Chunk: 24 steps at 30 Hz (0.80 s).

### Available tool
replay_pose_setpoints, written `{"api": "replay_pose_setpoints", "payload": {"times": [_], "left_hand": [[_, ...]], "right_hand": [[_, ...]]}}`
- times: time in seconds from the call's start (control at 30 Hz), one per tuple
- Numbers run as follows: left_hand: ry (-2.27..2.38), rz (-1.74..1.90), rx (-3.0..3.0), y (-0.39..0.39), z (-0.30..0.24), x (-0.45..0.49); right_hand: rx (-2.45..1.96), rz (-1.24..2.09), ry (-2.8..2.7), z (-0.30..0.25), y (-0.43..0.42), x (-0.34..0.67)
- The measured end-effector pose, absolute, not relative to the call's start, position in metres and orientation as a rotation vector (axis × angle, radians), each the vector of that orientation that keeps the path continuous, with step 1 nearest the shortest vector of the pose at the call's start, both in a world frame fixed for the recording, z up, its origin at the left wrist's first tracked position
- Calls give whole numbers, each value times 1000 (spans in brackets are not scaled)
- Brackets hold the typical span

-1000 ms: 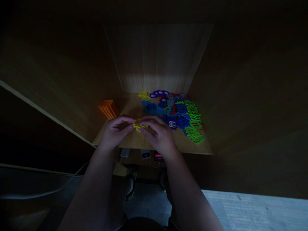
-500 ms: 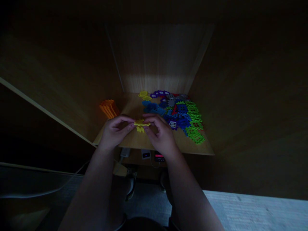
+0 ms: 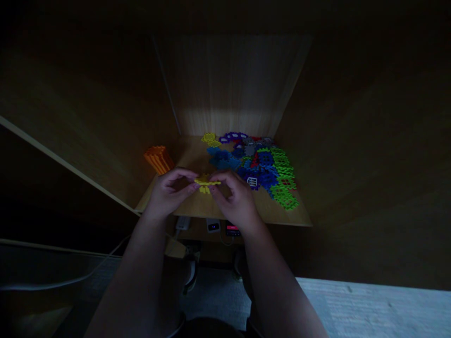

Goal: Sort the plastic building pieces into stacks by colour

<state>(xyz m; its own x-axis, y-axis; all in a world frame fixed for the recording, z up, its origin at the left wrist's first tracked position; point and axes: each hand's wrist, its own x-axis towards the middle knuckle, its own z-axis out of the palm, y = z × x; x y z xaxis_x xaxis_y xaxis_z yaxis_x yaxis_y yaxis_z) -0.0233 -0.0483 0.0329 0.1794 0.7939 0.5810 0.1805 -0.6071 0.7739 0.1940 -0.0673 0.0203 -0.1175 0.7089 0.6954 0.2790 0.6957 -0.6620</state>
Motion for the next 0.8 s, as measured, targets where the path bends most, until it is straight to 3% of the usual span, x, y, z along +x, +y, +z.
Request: {"api": "replay_pose_setpoints", "payload": {"times": [0.2, 0.43, 0.8], "left_hand": [[854, 1398, 1914, -47, 30, -25], [861, 1421, 1935, -48, 30, -26], [884, 1455, 1926, -50, 32, -24]], "right_hand": [[-754, 640, -1672, 11, -66, 192], [-814, 392, -1719, 23, -64, 193], [-797, 277, -1719, 26, -67, 193]]}}
